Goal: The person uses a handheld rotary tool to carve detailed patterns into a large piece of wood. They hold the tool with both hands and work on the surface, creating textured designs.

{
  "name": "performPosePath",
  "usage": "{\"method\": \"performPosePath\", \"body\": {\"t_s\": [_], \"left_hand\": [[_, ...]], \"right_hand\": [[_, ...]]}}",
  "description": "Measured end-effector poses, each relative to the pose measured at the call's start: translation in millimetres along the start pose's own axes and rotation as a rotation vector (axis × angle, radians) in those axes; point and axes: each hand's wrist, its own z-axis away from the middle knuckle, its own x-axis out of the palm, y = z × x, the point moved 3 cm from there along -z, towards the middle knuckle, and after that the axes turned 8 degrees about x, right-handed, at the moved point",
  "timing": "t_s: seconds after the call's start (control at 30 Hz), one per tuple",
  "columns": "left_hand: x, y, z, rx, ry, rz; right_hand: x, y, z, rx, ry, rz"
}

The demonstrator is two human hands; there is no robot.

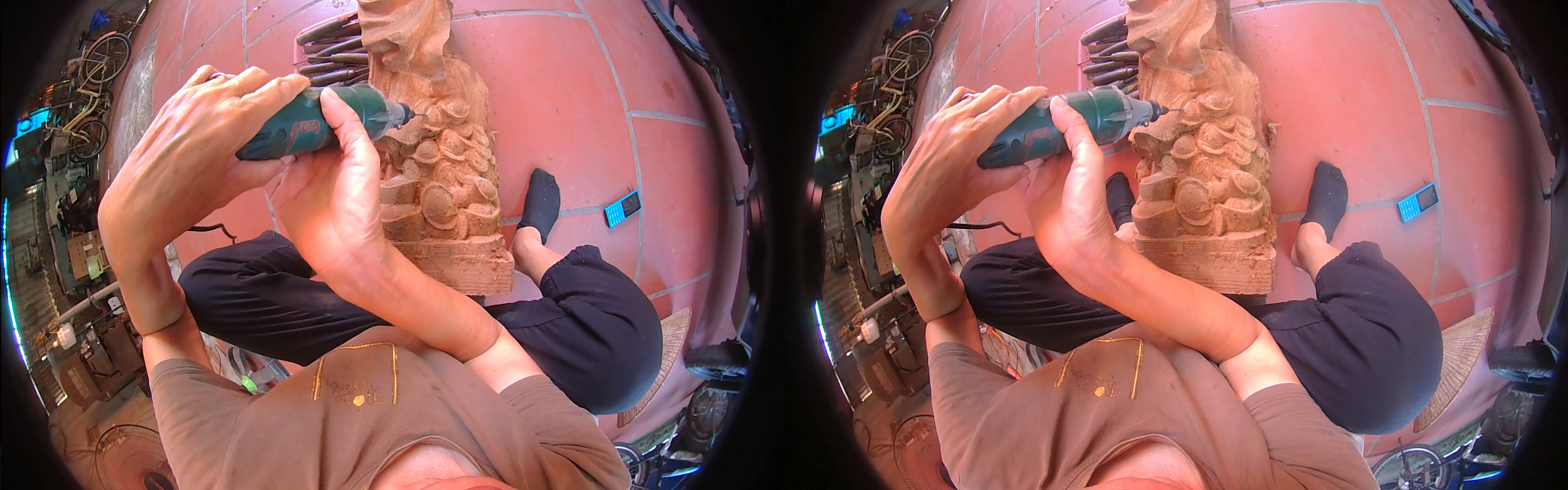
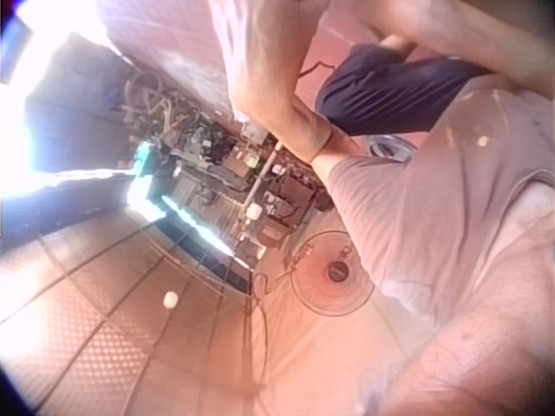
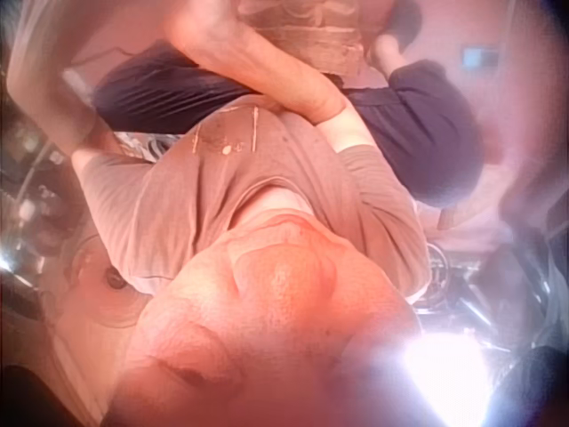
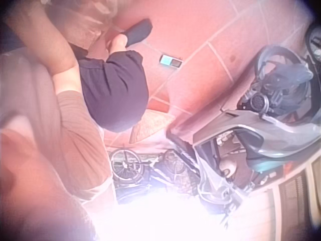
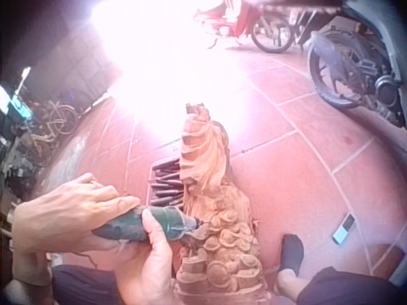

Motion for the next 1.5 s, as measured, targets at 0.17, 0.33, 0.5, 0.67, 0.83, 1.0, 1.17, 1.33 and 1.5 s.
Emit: {"method": "performPosePath", "body": {"t_s": [0.17, 0.33, 0.5, 0.67, 0.83, 1.0, 1.17, 1.33, 1.5], "left_hand": [[-1.9, -1.8, 4.7, 0.014, 0.004, 0.010], [-2.3, -3.9, 1.4, 0.030, 0.011, 0.016], [-2.9, -5.5, -3.1, 0.003, 0.014, 0.013], [0.4, -10.0, -6.3, 0.027, 0.029, -0.002], [1.5, -9.1, -7.0, 0.013, 0.014, 0.000], [-0.2, -7.9, -1.9, 0.003, -0.003, 0.021], [-0.7, -8.5, 3.9, 0.041, 0.060, 0.059], [-3.0, -15.8, 11.4, -0.013, 0.093, 0.049], [8.4, -26.3, 5.1, -0.024, 0.085, 0.068]], "right_hand": [[4.9, 5.4, 7.7, -0.007, -0.007, 0.031], [5.5, 4.4, 6.8, -0.007, -0.009, 0.031], [4.6, -1.5, -4.1, 0.010, -0.018, -0.002], [4.3, -3.6, -7.1, 0.004, 0.007, -0.021], [1.3, -3.6, -7.5, -0.006, -0.005, -0.005], [3.1, 1.6, -0.8, 0.013, 0.000, 0.027], [6.6, 6.8, 5.1, 0.041, -0.002, 0.064], [9.1, 8.3, -4.5, 0.071, -0.010, 0.106], [-0.2, -2.6, -22.1, 0.090, -0.064, 0.134]]}}
